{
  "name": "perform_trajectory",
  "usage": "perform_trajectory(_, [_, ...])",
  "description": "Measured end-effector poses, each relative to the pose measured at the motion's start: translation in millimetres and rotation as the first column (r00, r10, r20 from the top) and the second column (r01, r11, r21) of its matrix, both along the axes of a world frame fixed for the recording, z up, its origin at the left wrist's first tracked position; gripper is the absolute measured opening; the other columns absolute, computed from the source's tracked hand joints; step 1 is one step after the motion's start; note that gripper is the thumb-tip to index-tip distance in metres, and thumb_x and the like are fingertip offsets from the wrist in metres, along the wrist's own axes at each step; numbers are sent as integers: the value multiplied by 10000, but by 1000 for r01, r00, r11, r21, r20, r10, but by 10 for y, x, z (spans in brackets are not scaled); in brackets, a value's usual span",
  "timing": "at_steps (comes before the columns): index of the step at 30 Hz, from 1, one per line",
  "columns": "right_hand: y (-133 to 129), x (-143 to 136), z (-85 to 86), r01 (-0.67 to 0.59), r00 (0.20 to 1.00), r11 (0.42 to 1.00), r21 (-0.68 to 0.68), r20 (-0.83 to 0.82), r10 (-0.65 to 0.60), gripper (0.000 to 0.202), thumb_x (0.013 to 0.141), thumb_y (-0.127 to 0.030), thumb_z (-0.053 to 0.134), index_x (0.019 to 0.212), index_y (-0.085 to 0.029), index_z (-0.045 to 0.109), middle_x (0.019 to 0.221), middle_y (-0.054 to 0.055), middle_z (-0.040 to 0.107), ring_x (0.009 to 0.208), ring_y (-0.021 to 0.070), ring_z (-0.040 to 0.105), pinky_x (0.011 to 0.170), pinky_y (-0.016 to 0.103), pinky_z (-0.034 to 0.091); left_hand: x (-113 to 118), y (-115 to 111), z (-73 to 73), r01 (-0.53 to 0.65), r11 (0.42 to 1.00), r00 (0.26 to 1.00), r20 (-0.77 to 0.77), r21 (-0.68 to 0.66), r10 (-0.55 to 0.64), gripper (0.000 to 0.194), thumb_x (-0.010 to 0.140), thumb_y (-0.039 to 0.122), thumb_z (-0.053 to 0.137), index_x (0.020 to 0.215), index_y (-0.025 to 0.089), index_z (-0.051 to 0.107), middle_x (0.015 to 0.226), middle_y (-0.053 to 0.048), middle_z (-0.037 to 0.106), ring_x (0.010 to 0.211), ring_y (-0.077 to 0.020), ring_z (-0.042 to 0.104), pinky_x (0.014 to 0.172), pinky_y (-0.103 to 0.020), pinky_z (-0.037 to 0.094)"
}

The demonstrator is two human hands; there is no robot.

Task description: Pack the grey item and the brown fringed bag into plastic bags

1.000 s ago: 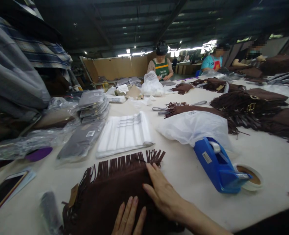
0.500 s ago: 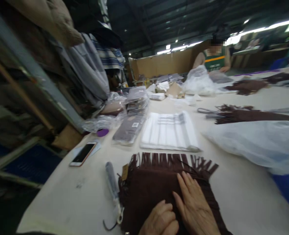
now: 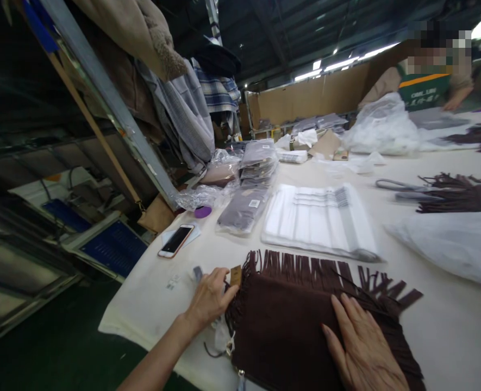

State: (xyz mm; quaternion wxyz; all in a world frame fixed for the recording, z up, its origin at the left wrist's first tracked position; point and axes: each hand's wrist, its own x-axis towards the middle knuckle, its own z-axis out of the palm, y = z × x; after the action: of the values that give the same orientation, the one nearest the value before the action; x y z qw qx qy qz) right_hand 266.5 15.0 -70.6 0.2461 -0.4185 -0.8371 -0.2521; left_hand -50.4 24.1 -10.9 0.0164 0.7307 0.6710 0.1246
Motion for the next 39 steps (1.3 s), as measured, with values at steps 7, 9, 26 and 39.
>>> perform_trajectory(7, [-6, -7, 79, -17, 999, 1000, 3, 27, 17, 332, 885, -207, 379, 1020, -68, 649, 1170, 215, 586, 1150, 360, 487, 857, 477, 476, 194, 274, -10, -187, 974, 982, -14, -126, 187, 333, 840, 230, 495, 1169, 179, 477, 1105, -88, 514, 936, -196, 590, 831, -309, 460])
perform_trajectory(9, [-4, -15, 104, -24, 999, 999, 36, 29, 23, 309, 874, -187, 392, 983, -76, 659, 1148, 217, 592, 1203, 382, 430, 849, 484, 475, 73, 283, -9, -238, 958, 971, -41, -160, 234, 254, 839, 213, 479, 1085, 184, 534, 1093, -83, 511, 938, -191, 587, 836, -305, 456])
perform_trajectory(26, [-11, 8, 146, -77, 997, 995, 62, 22, 76, 301, 853, -140, 381, 966, -140, 659, 1134, 199, 601, 1300, 377, 313, 868, 496, 442, -115, 431, 11, -81, 937, 964, 211, -341, 160, 441, 626, 64, 642, 1050, 173, 587, 973, -31, 606, 942, -193, 546, 856, -340, 438])
perform_trajectory(39, [12, -61, -2, -49, 995, 996, 69, -84, 55, 293, 843, -129, 372, 904, -101, 657, 1136, 245, 586, 1320, 413, 266, 881, 552, 408, -863, -201, 85, -489, 835, 811, 221, -253, 542, 153, 664, 40, 568, 772, 144, 538, 641, 12, 543, 667, -174, 578, 650, -307, 467])
